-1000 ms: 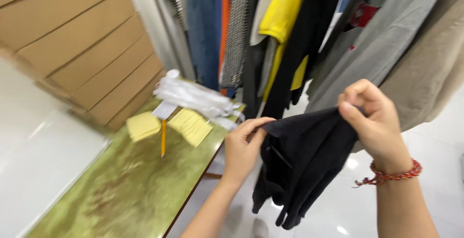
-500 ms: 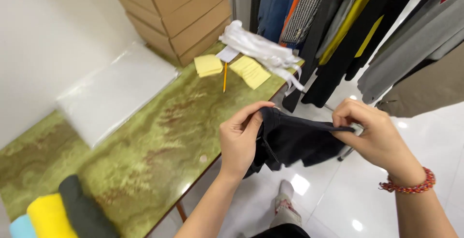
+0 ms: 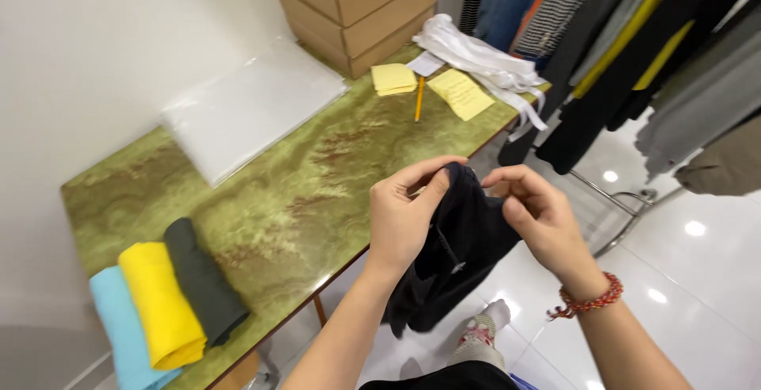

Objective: Removing shirts from hangers and folding them on a table

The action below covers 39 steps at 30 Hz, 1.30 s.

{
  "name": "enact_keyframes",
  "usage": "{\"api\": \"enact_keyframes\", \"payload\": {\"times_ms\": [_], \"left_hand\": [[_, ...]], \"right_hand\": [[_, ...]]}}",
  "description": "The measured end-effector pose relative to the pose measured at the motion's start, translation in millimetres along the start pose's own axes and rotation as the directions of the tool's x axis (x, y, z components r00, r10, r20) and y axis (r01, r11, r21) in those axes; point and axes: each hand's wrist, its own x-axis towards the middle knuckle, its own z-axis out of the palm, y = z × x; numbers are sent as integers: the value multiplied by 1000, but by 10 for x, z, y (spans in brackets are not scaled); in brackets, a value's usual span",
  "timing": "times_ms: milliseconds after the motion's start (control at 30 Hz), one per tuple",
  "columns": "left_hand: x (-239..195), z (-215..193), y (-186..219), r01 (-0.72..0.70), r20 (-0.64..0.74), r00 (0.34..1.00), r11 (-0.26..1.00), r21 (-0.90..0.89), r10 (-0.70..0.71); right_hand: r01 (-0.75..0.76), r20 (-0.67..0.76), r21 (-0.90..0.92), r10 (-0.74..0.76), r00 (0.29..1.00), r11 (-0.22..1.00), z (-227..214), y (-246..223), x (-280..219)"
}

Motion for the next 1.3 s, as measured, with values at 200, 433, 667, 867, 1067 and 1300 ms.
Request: {"api": "enact_keyframes", "payload": {"times_ms": [200,433,667,867,1067,1300], "left_hand": [[-105,-191,192,-26,-38,999,999,36,27],[-153,-190,453,47,-16,999,990,131,-46],[-87,-73,392,-116,159,983,984,135,94],[-143,-307,-371,145,142,978,988,55,-152],[-373,-415,-1194,208,202,944,947,245,-260],[-395,-116,-1295,-34,160,987,927,375,-29]], "right_hand": [[158,-19,-430,-184,983,889,254,-590,213],[-82,-19,-358,81,997,930,104,-703,224],[208,222,-584,-93,971,785,-87,-1014,376],[325,98,-492,-320,942,808,-271,-1218,422],[79,-251,-300,-159,955,951,-537,-1017,460],[99,-257,-28,-103,961,995,-432,-1073,551]]}}
